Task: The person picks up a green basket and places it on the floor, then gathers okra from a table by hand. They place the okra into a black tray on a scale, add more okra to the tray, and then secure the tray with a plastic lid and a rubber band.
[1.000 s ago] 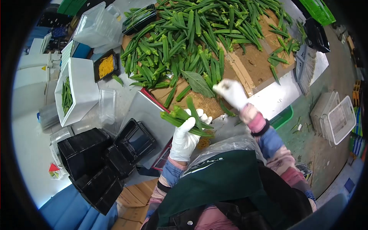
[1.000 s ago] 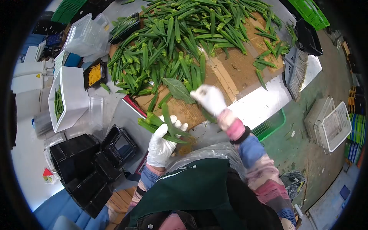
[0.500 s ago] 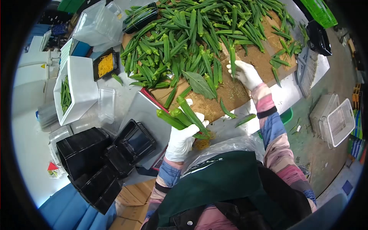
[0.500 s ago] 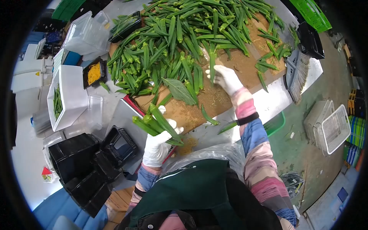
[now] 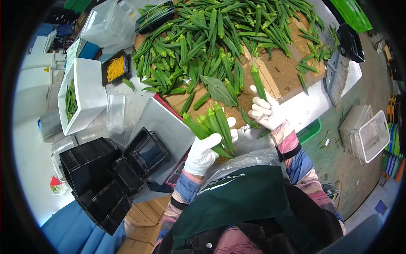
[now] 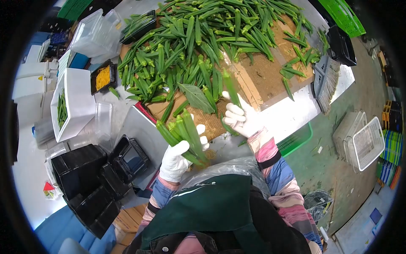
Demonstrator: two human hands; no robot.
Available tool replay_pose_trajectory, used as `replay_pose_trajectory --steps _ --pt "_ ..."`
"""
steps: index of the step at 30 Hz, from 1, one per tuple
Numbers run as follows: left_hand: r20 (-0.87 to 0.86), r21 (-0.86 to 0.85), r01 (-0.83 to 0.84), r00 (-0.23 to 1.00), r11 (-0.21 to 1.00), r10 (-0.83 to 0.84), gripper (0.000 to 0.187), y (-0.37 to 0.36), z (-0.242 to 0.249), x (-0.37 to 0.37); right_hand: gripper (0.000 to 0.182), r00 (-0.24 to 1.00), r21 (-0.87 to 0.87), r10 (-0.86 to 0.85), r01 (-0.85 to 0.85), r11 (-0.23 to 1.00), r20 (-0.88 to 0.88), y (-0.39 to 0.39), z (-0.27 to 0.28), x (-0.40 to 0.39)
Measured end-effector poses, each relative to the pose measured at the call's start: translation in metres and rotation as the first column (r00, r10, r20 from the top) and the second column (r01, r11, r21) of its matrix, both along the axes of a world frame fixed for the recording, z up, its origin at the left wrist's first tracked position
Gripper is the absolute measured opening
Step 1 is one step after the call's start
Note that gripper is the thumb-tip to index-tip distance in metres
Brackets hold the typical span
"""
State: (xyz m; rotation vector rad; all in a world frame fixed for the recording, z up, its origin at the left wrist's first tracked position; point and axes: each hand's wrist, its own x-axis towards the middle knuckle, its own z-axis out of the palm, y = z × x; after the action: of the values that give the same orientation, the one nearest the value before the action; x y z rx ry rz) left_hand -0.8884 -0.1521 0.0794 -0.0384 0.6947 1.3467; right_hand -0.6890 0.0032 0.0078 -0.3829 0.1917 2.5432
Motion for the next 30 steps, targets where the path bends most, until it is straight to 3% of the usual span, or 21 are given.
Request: replay_pose_trajectory --steps 3,7,16,19,20,21,22,23,24,25,26,28,30 --pt "-0.135 -0.098 -0.043 0.990 0.994 0.029 0.063 0.002 -0.004 0.001 0.037 0.998 0.043 0.061 -0.060 0.997 -0.018 -0.009 0.003 -0.007" --pt "-0.115 -0.061 -0.096 0.989 0.994 0.088 0.059 0.006 -0.004 0.000 0.039 0.988 0.145 0.147 -0.139 0.980 -0.043 -0.015 0.005 -0.014" --pt "0.000 0.002 -0.102 0.995 0.995 0.102 0.062 0.005 -0.008 0.003 0.043 0.961 0.225 0.139 -0.194 0.955 0.240 -0.023 0.018 -0.003" --pt "0.010 0.002 -0.079 0.997 0.997 0.079 0.063 -0.001 -0.012 -0.001 0.045 0.864 0.390 0.160 -0.371 0.843 0.478 -0.028 0.021 0.060" --pt "0.003 0.000 -0.073 0.997 0.997 0.073 0.064 -0.003 -0.011 -0.003 0.043 0.737 0.317 0.170 -0.471 0.823 0.654 -0.030 0.028 0.094" --pt "-0.003 -0.003 -0.067 0.998 0.998 0.067 0.065 -0.005 -0.011 -0.004 0.043 0.549 0.316 0.133 -0.644 0.697 0.825 -0.032 0.028 0.135" --pt "0.009 -0.003 -0.031 0.999 1.000 0.031 0.066 -0.005 -0.011 -0.008 0.041 0.345 0.180 0.218 -0.820 0.544 0.913 -0.023 0.042 0.167" --pt "0.022 -0.004 0.002 1.000 1.000 -0.002 0.067 -0.007 -0.011 -0.012 0.039 0.129 0.033 0.192 -0.900 0.435 0.973 -0.022 0.036 0.202" --pt "0.035 -0.004 0.032 0.999 0.999 -0.032 0.068 -0.007 -0.011 -0.013 0.037 -0.172 -0.152 -0.154 -0.979 0.136 0.973 -0.022 0.017 0.243" --pt "0.049 -0.008 0.052 0.997 0.999 -0.052 0.071 -0.005 -0.009 -0.013 0.040 -0.314 -0.270 -0.283 -0.945 0.184 0.906 -0.020 0.024 0.248" --pt "0.053 -0.004 0.055 0.997 0.998 -0.055 0.071 -0.003 -0.006 -0.011 0.037 -0.315 -0.214 -0.378 -0.934 0.286 0.871 -0.012 0.026 0.249" --pt "0.055 0.004 0.063 0.996 0.998 -0.063 0.073 0.002 0.000 -0.009 0.031 -0.117 0.091 -0.363 -0.858 0.506 0.924 0.014 0.023 0.214" --pt "-0.020 0.011 0.043 0.999 0.999 -0.043 0.075 0.001 -0.004 -0.007 0.027 0.059 0.343 -0.505 -0.800 0.491 0.861 0.027 0.017 0.147"
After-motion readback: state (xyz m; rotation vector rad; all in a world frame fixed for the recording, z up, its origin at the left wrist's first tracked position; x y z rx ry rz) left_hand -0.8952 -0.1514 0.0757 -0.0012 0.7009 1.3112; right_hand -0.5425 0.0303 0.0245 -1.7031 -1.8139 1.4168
